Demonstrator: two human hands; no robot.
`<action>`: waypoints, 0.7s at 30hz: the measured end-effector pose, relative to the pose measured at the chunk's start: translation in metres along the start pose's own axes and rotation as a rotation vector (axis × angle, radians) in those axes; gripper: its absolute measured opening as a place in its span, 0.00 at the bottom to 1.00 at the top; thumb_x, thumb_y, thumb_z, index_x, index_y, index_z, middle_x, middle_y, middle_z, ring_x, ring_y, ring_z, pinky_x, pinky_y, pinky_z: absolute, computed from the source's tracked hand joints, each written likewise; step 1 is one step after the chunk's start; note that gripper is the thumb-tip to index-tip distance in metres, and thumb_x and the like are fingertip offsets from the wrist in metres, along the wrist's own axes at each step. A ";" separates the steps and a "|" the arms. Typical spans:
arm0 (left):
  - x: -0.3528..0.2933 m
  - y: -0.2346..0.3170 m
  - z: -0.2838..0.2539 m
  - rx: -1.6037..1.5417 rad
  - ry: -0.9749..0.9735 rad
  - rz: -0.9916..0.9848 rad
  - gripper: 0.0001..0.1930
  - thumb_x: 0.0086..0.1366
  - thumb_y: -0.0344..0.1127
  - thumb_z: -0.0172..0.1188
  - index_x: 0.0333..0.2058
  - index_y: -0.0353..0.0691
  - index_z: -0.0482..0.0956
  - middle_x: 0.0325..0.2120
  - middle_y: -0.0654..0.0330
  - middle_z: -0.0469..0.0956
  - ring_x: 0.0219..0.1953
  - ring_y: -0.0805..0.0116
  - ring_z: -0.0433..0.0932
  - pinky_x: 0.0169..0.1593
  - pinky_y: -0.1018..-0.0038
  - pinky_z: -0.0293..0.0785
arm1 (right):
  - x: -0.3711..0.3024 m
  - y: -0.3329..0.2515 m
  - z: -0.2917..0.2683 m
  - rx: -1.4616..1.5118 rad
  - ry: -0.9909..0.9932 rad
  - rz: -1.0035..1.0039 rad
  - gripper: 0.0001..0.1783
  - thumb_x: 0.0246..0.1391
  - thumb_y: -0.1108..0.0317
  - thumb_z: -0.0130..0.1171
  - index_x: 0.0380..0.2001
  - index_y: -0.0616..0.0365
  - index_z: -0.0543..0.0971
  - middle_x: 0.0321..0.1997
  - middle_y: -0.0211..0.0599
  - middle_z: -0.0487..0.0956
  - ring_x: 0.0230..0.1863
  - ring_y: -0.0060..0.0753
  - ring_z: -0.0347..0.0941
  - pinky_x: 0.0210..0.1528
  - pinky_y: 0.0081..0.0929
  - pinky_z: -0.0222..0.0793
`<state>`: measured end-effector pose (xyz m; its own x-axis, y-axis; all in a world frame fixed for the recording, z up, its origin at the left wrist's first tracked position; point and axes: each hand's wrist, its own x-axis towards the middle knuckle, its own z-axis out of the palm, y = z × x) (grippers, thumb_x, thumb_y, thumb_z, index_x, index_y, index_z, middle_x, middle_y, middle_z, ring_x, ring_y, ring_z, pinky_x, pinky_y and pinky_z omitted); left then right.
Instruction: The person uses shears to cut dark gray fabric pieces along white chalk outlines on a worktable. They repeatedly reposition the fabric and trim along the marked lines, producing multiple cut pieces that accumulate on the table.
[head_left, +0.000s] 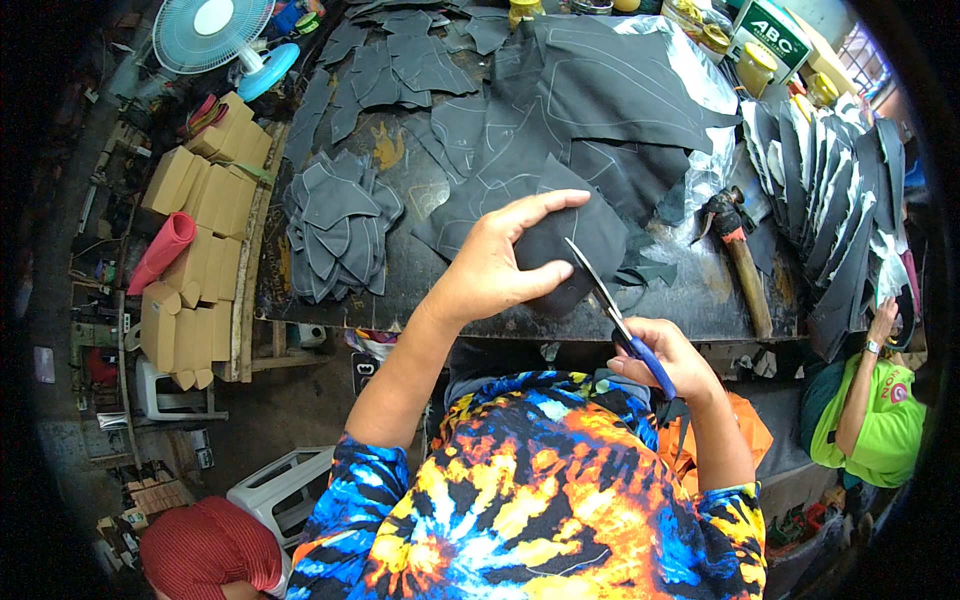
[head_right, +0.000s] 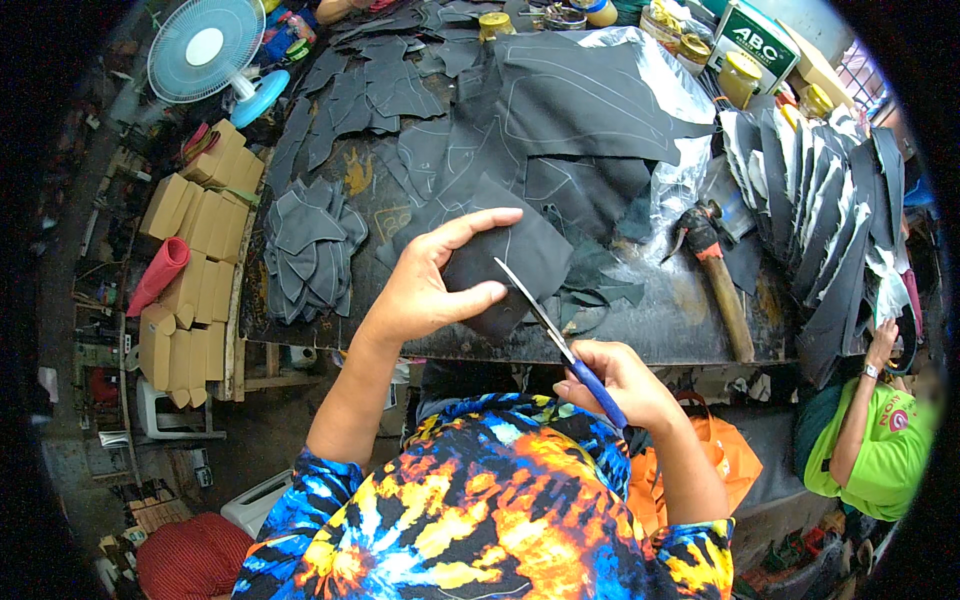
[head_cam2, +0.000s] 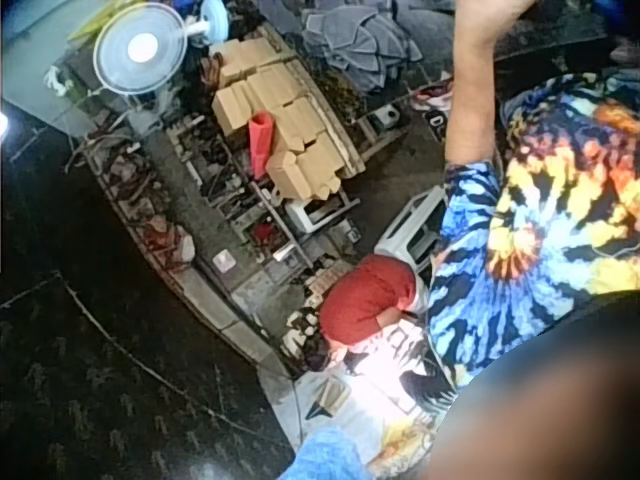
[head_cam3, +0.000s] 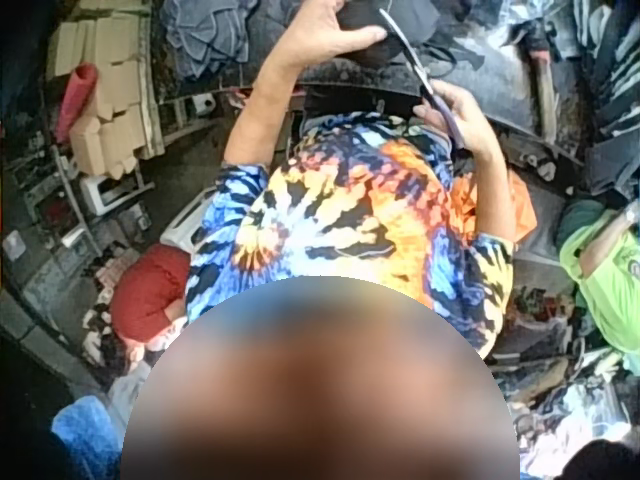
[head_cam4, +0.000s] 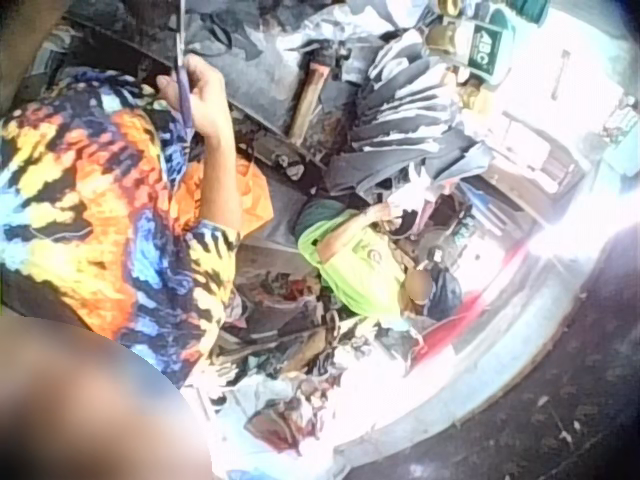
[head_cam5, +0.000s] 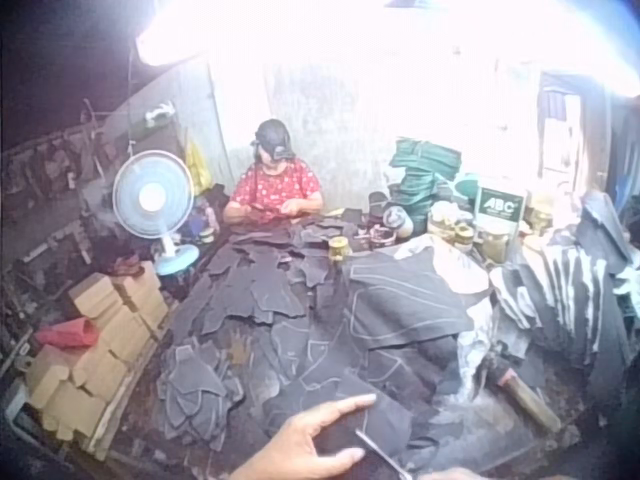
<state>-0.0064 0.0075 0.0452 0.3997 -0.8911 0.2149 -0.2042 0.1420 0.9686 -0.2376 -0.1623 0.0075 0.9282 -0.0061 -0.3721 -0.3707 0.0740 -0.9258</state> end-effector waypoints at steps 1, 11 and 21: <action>-0.001 -0.001 -0.001 -0.069 0.038 -0.040 0.32 0.57 0.21 0.67 0.62 0.35 0.73 0.55 0.59 0.77 0.55 0.72 0.76 0.60 0.74 0.71 | -0.002 0.001 -0.001 -0.015 0.002 0.009 0.15 0.57 0.68 0.69 0.26 0.55 0.71 0.26 0.17 0.67 0.30 0.11 0.60 0.30 0.20 0.57; -0.008 0.001 0.005 0.063 0.086 -0.105 0.32 0.58 0.19 0.67 0.62 0.40 0.75 0.61 0.62 0.70 0.44 0.79 0.79 0.42 0.82 0.78 | 0.013 0.001 0.004 -0.039 -0.077 -0.153 0.12 0.59 0.66 0.68 0.34 0.56 0.73 0.30 0.21 0.69 0.35 0.14 0.63 0.36 0.19 0.61; -0.014 -0.017 0.032 -0.256 0.279 -0.053 0.35 0.59 0.16 0.65 0.66 0.36 0.68 0.58 0.59 0.73 0.43 0.75 0.81 0.44 0.80 0.81 | 0.015 0.013 0.036 0.146 0.161 -0.095 0.08 0.59 0.67 0.66 0.39 0.57 0.78 0.28 0.13 0.68 0.30 0.08 0.61 0.34 0.14 0.59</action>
<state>-0.0365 0.0037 0.0216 0.6386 -0.7536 0.1556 0.0393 0.2338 0.9715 -0.2274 -0.1256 -0.0074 0.9372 -0.1777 -0.3002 -0.2623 0.2086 -0.9422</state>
